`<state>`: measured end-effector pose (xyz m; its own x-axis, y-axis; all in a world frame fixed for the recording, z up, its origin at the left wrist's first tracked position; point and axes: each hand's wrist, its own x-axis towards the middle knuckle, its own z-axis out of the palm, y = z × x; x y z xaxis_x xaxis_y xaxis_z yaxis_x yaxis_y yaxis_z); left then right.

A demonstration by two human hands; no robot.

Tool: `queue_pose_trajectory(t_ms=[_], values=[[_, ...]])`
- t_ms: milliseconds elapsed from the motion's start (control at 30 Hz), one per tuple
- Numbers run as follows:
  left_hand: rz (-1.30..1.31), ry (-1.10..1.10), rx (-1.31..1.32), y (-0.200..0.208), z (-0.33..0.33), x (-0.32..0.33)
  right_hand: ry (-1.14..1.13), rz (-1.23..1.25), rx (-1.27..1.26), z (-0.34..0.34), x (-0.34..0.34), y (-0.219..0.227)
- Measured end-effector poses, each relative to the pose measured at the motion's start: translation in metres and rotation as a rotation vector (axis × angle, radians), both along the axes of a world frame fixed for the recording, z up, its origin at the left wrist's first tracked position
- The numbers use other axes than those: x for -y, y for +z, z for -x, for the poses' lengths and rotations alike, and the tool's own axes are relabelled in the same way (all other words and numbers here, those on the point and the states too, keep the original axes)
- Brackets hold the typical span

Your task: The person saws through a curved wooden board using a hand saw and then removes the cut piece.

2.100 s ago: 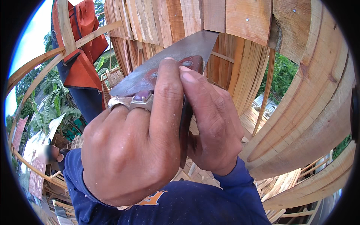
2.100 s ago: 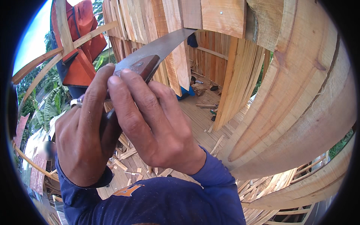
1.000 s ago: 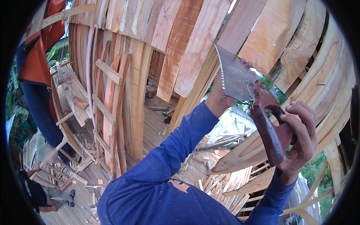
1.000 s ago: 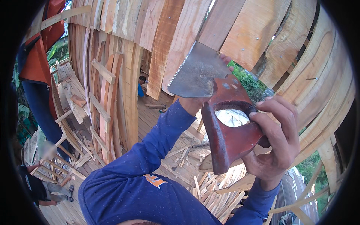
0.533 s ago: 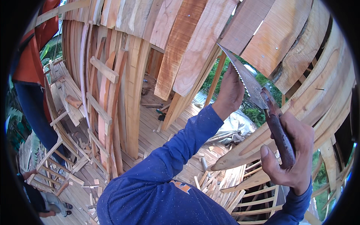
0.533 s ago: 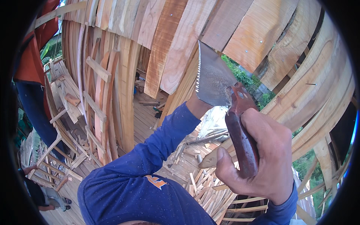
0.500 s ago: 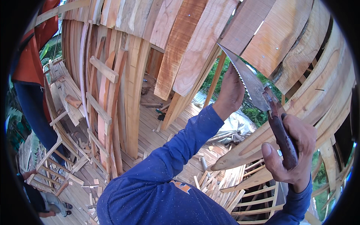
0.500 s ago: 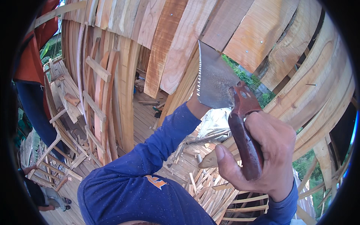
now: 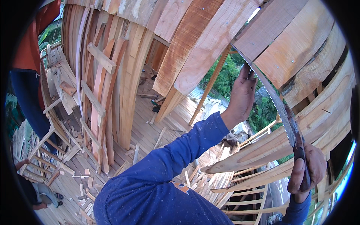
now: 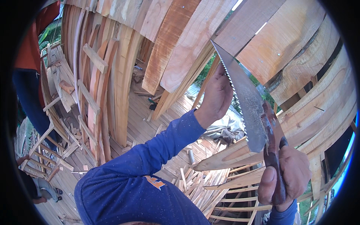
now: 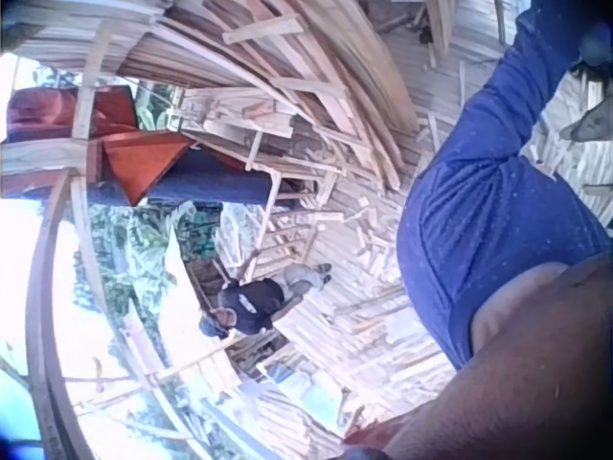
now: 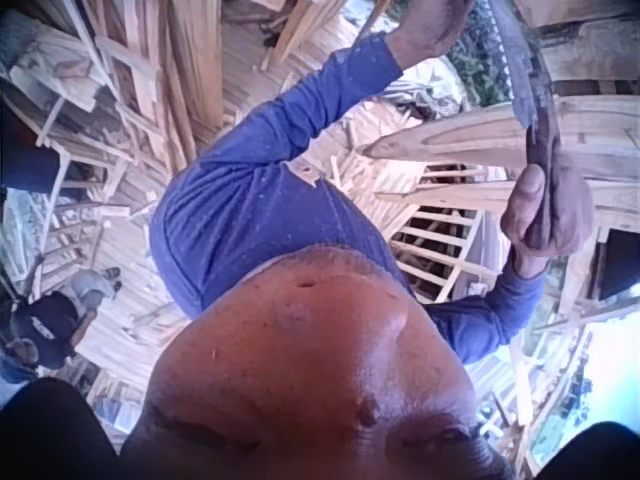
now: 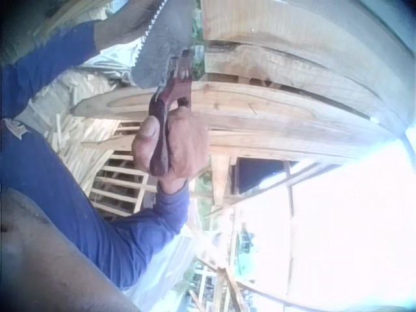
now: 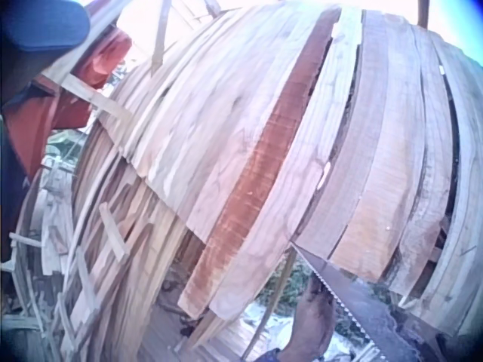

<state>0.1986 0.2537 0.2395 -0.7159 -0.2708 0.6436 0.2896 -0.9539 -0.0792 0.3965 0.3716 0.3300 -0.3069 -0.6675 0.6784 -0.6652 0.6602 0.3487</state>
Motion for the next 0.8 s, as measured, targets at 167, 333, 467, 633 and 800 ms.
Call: queue_pose_trajectory(t_ms=[167, 333, 467, 633, 800], values=[[0.016, -0.011, 0.017, 0.003, 0.007, 0.004, -0.123, 0.062, -0.005, -0.009, -0.001, 0.007], [0.030, 0.065, -0.009, -0.001, 0.003, 0.015, -0.127, -0.028, 0.100, -0.015, -0.005, 0.001], [0.130, 0.069, 0.135, -0.036, 0.011, 0.016, -0.116, -0.002, -0.031, -0.024, -0.007, -0.011], [-0.055, -0.017, 1.076, -0.179, 0.095, 0.051, -0.120, 0.049, 0.077, -0.025, -0.016, -0.015], [-0.255, -0.024, 0.411, -0.254, 0.148, 0.121, -0.058, 0.082, 0.048, -0.023, -0.019, -0.023]])
